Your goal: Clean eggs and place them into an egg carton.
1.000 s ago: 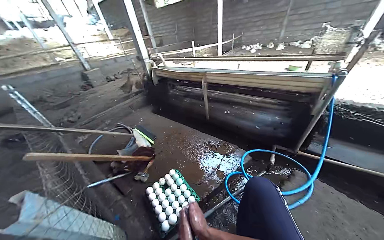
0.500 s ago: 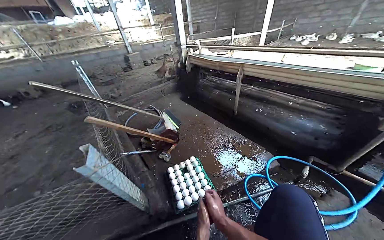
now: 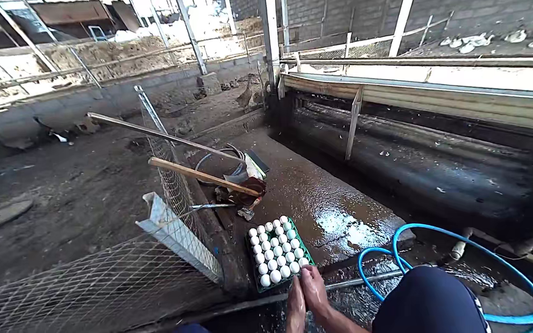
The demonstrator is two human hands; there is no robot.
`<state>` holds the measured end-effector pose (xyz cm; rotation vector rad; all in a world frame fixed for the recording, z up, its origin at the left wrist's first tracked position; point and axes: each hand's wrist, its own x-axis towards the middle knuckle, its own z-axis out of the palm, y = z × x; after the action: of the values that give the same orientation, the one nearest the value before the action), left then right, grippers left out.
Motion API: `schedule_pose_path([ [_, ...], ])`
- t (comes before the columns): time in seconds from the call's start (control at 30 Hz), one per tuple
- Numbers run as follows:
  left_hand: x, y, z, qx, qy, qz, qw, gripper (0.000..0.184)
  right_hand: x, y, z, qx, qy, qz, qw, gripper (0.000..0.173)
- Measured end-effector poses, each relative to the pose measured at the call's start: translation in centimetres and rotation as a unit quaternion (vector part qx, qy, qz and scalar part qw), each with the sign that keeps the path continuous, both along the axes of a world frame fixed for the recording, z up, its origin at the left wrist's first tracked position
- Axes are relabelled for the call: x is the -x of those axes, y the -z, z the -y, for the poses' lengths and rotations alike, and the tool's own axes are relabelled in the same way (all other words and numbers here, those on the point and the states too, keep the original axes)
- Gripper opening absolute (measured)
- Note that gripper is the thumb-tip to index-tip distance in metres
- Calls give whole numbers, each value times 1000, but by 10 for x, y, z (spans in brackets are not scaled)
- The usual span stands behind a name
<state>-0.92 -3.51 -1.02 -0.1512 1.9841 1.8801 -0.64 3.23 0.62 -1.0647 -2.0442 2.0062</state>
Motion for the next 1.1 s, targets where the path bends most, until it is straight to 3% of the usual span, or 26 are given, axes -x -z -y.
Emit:
schedule_pose_path([
  [0.1,4,-1,5,1,62,50,997,49,17,11,-27,130,5,89,988,38],
  [0.17,7,0,11,-52,55,60,995,44,20,3,-30,216,1,99,971,42],
  [0.2,9,0,11,-81,26,50,995,42,19,-4,-25,209,-6,77,975,43],
  [0.27,11,-3,10,-114,-15,22,993,48,10,-10,-10,83,-55,25,995,43],
  [0.33,7,-2,2,-111,-30,-19,993,48,-1,-5,-2,-35,-88,-17,995,44],
  [0.37,6,-1,0,-85,-22,-28,996,50,0,0,-3,-46,-75,-17,996,44],
  [0.5,2,-2,-9,-16,-29,-45,998,50,5,-10,-7,8,-25,47,999,42],
  [0.6,-4,-8,-2,-38,-28,-32,998,51,-4,-1,-4,-21,-39,0,999,43],
  [0.67,-8,-13,2,-70,-1,6,998,59,8,10,-20,50,-15,45,998,41],
  [0.73,-3,-9,-1,-93,-1,21,995,52,20,11,-29,98,8,72,993,38],
  [0.8,0,-4,4,-117,-8,28,993,43,12,-2,-17,56,5,34,998,40],
  [0.9,2,-4,0,-128,-18,-16,991,50,0,-1,-2,-72,-40,-56,995,45],
  [0.97,-3,-3,1,-79,7,-17,997,54,2,8,-7,-49,2,-39,998,44],
  [1.03,-3,2,-8,-24,-28,-28,999,52,9,-3,-12,17,40,22,999,43],
  [1.1,-2,2,-7,-32,-32,-38,998,51,1,-11,-1,2,15,13,1000,42],
])
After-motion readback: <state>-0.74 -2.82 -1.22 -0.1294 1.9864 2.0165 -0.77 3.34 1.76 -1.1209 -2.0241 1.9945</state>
